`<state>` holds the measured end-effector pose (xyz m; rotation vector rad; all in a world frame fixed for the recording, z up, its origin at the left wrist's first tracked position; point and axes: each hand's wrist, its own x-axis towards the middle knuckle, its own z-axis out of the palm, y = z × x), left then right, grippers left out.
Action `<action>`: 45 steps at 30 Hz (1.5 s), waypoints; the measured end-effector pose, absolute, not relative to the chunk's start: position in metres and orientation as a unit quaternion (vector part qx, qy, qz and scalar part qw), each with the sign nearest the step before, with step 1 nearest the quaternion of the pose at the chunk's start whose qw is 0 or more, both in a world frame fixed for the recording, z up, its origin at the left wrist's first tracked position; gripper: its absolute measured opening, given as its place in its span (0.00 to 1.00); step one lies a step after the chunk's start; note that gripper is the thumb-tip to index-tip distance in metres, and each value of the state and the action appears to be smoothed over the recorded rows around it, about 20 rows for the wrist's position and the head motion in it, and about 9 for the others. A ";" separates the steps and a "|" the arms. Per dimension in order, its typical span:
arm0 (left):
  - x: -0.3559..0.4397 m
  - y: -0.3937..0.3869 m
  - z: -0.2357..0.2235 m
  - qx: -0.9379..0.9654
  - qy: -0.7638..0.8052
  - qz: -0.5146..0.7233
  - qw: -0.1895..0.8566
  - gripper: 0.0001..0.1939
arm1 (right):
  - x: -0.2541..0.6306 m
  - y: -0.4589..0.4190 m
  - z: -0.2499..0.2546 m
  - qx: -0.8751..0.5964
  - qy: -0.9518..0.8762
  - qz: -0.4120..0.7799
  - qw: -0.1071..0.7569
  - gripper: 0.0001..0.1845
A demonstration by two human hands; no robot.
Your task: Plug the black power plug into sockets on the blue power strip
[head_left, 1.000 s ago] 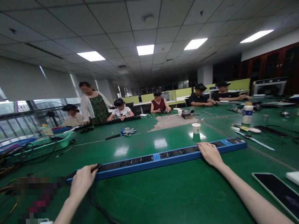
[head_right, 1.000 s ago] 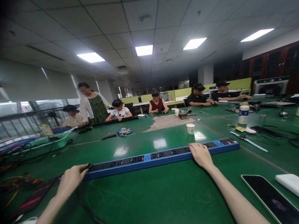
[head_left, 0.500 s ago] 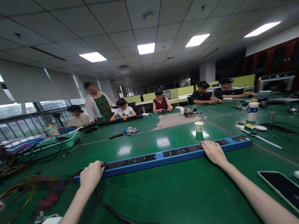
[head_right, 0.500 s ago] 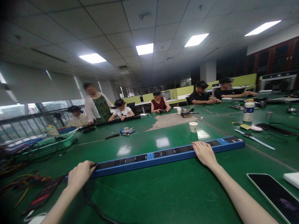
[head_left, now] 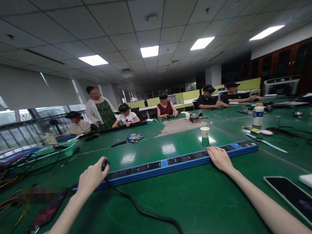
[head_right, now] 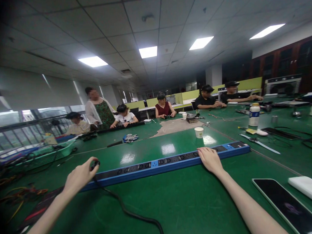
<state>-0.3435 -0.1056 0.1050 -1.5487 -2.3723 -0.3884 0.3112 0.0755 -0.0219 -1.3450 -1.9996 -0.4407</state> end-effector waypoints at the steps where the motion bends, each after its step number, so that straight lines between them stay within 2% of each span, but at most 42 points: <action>1: -0.342 -0.101 0.107 -0.556 -0.813 -0.121 0.125 0.25 | 0.311 0.076 -0.022 -0.517 -0.767 -0.169 0.340 0.24; 5: -0.340 -0.084 0.102 -0.644 -0.758 -0.099 0.023 0.21 | 0.311 0.075 -0.022 -0.517 -0.767 -0.171 0.340 0.24; 9: -0.344 -0.079 0.098 -0.694 -0.714 -0.084 -0.043 0.25 | 0.311 0.074 -0.021 -0.515 -0.767 -0.171 0.343 0.24; 12: -0.352 -0.086 0.104 -0.709 -0.703 -0.058 -0.007 0.26 | 0.311 0.074 -0.021 -0.518 -0.766 -0.167 0.343 0.24; 16: -0.361 -0.100 0.114 -0.738 -0.669 -0.049 0.072 0.20 | 0.311 0.073 -0.020 -0.519 -0.766 -0.160 0.344 0.25; 19: -0.363 -0.108 0.118 -0.739 -0.667 -0.081 0.060 0.17 | 0.310 0.074 -0.020 -0.520 -0.765 -0.160 0.345 0.24; 22: -0.360 -0.111 0.121 -0.697 -0.711 -0.087 0.045 0.18 | 0.310 0.075 -0.021 -0.520 -0.766 -0.158 0.343 0.24; 29: -0.349 -0.092 0.115 -0.585 -0.798 -0.078 0.121 0.23 | 0.311 0.077 -0.021 -0.518 -0.767 -0.162 0.342 0.24; 39: -0.349 -0.053 0.106 -0.518 -0.851 -0.039 0.074 0.21 | 0.311 0.074 -0.020 -0.515 -0.769 -0.159 0.345 0.24; 45: -0.356 -0.049 0.104 -0.489 -0.867 -0.063 0.073 0.23 | 0.311 0.075 -0.021 -0.515 -0.770 -0.158 0.342 0.24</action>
